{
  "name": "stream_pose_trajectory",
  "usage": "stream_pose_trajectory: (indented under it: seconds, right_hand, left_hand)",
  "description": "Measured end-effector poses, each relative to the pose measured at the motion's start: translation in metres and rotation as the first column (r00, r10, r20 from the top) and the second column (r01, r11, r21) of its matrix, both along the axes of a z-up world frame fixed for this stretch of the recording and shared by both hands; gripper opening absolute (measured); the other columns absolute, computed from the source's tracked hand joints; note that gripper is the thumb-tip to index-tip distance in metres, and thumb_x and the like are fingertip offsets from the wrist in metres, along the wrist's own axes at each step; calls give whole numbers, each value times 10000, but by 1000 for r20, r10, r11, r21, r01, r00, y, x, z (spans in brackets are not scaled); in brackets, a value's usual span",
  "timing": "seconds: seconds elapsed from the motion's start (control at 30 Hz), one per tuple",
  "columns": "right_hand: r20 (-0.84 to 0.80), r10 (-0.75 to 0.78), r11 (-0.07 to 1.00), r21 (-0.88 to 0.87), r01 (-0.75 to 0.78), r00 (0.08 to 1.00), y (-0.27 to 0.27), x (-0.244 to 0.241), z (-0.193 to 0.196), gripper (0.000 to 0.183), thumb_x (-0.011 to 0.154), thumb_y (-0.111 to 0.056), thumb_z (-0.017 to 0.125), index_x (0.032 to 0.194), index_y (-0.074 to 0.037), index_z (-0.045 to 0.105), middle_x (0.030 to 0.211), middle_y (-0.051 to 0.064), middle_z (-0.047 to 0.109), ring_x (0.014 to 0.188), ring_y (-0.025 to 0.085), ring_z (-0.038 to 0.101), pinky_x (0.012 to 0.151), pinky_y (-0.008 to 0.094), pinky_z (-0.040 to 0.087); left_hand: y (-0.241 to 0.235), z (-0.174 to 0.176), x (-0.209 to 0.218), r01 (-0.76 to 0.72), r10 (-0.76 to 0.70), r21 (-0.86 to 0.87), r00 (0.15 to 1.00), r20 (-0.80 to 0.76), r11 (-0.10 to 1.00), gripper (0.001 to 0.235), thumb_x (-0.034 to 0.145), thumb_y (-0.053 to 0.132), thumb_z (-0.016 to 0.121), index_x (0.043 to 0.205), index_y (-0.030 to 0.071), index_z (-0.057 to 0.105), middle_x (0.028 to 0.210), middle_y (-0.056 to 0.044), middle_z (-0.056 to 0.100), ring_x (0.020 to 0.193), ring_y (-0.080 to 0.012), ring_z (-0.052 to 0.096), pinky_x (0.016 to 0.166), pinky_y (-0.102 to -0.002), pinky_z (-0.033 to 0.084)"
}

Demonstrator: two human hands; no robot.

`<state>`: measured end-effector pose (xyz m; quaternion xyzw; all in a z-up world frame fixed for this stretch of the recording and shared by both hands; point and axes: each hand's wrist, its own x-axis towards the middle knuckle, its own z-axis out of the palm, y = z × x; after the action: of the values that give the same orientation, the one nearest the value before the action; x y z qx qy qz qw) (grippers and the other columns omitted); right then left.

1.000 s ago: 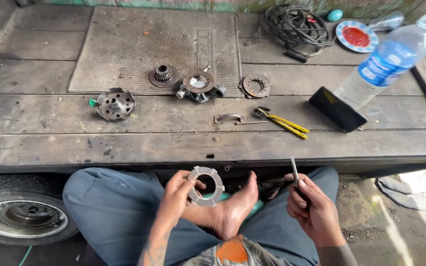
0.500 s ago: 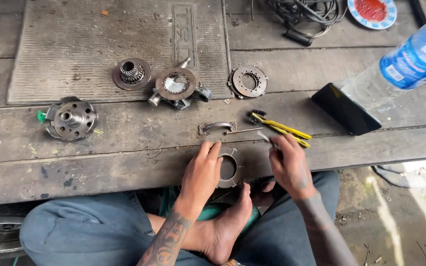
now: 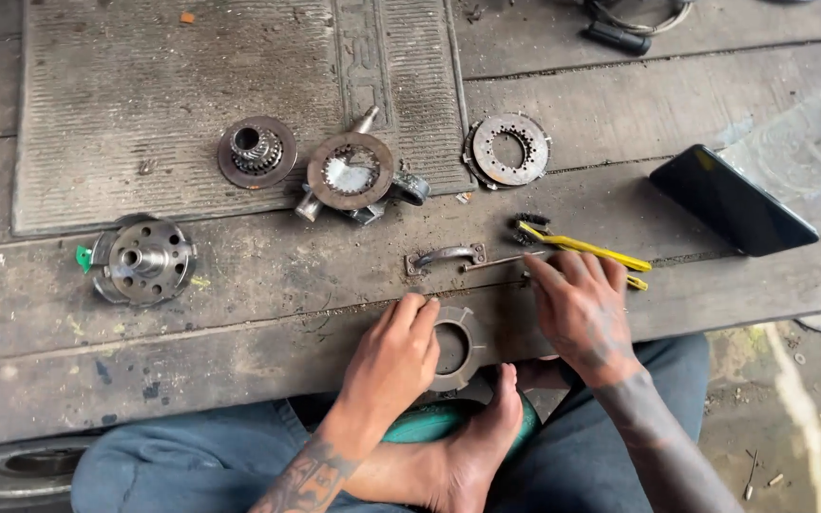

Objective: The person sits on the floor and uses a metal file to smooth the edges of a circular mechanical component. They rotate the part to work on different sections and occasionally inspect it by hand. Other mechanical parts and tools are visible on the wooden surface nearby.

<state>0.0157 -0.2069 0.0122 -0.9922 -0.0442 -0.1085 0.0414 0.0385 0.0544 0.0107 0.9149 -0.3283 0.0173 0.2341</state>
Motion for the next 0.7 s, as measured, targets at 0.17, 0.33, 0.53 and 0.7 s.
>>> stream_pose_trajectory:
  seconds: [0.17, 0.33, 0.53, 0.7]
  right_hand:
    - [-10, 93, 978, -187, -94, 996, 10, 26, -8, 120, 908, -203, 608, 1010, -244, 654, 944, -10, 600, 902, 236, 589, 886, 415, 414]
    - [-101, 276, 908, -300, -294, 956, 13, 37, 14, 76, 924, -196, 582, 933, -229, 650, 957, 10, 594, 867, 243, 586, 850, 418, 459]
    - [-41, 194, 843, 519, -145, 980, 66, 1, 15, 119, 1029, -84, 514, 1083, 17, 546, 963, 148, 576, 851, 285, 559, 844, 381, 454]
    - [-44, 7, 287, 957, 40, 999, 130, -5, -22, 58, 782, -54, 511, 835, -77, 518, 700, 59, 602, 610, 132, 517, 590, 273, 436]
  left_hand:
    - [34, 5, 13, 6, -2, 39, 996, -84, 999, 207, 853, 62, 671, 1051, 45, 611, 1024, -103, 508, 806, -291, 666, 617, -425, 596]
    - [62, 6, 15, -33, 38, 26, 970, -240, 999, 191, 884, 94, 659, 1063, 61, 604, 1000, -94, 485, 829, -325, 656, 546, -497, 583]
    - [79, -2, 13, 9, -34, -91, 959, -281, 996, 427, 903, 157, 709, 1304, 36, 626, 1146, -101, 568, 1023, -323, 589, 856, -485, 507]
    - [68, -4, -16, -126, 116, 269, 992, 54, 955, 1163, 705, 792, 715, 1559, 76, 382, 1468, -64, 509, 1262, -295, 466, 1015, -525, 386]
